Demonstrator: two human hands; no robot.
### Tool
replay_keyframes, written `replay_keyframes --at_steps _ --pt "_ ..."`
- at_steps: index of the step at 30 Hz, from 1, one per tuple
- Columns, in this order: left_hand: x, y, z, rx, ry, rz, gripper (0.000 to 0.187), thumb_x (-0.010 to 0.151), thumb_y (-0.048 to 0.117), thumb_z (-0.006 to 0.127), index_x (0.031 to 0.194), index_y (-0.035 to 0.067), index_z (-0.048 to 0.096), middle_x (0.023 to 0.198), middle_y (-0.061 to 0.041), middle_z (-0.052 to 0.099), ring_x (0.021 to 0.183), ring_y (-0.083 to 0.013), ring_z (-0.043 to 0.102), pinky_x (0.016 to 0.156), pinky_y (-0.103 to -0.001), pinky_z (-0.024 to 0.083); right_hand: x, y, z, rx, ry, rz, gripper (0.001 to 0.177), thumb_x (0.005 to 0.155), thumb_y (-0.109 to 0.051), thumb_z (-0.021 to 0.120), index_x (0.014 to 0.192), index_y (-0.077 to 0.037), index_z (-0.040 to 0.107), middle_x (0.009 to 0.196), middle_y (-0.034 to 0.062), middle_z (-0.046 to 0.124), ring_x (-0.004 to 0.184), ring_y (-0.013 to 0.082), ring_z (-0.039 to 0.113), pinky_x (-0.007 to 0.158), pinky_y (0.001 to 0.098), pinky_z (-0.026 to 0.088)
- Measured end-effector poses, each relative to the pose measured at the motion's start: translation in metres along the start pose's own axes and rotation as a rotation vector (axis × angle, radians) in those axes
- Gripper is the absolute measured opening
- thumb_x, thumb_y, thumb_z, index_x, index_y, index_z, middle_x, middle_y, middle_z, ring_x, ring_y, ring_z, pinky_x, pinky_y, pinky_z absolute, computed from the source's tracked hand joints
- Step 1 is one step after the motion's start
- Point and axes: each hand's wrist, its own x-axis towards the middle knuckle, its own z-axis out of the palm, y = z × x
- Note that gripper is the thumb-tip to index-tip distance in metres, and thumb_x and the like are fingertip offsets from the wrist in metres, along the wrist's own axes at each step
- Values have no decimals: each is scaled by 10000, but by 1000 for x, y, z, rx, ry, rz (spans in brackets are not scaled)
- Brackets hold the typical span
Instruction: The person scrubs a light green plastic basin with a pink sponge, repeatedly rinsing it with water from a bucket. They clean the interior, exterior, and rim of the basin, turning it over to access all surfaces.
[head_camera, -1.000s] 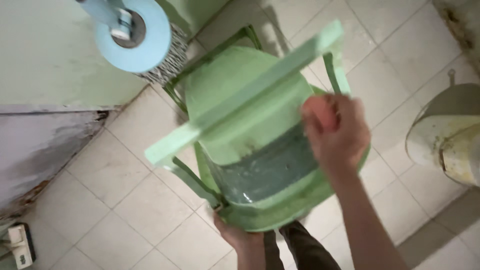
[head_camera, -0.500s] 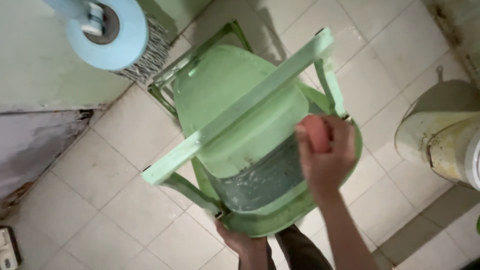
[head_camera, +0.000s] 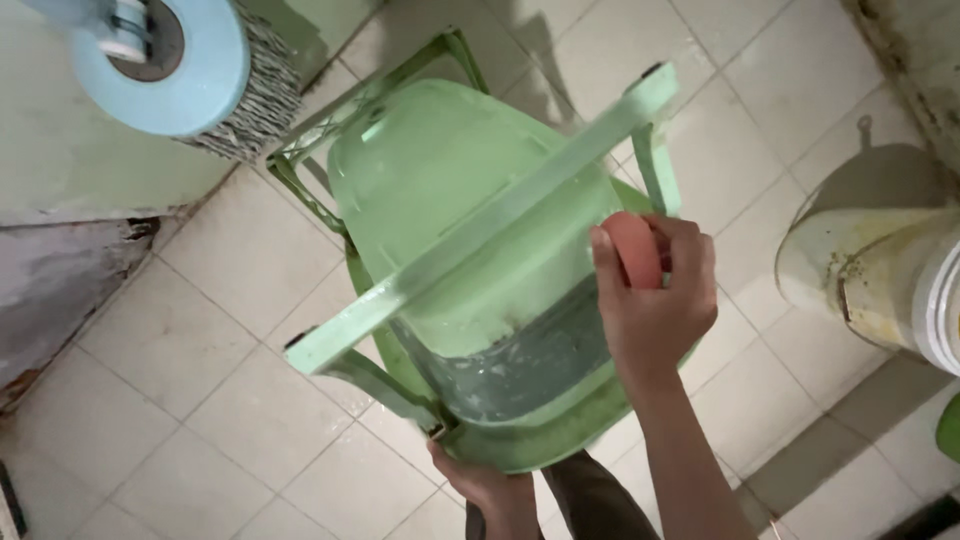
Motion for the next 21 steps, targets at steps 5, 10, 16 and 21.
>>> replay_keyframes --at_steps 5,10,16,21 --pt "-1 -12 -10 -17 -182 18 660 945 606 372 1416 176 542 1381 -105 567 1218 -349 523 957 -505 424 -81 -23 16 275 -345 -13 354 694 -152 870 1013 -173 719 934 15 716 795 208 737 672 318 584" --pt "3 -6 -1 -155 -378 -172 738 865 652 361 1421 200 538 1409 -130 572 1254 -351 530 1000 -466 445 -88 -14 23 122 -305 -422 357 666 -275 863 993 -209 738 908 35 678 728 210 702 593 339 566" --pt "-8 -11 5 16 -12 12 602 957 557 343 1412 191 489 1431 -77 530 1320 -339 499 1071 -518 408 7 10 -5 -23 0 -96 355 818 -126 894 1064 -72 645 983 58 615 834 243 632 746 351 526" --pt "8 -26 -8 -65 -135 83 592 1003 550 362 1405 138 496 1395 -93 544 1277 -328 524 1064 -491 421 -49 -14 9 308 -221 -220 280 849 -85 828 1076 -196 704 979 -8 690 832 160 707 705 293 574"
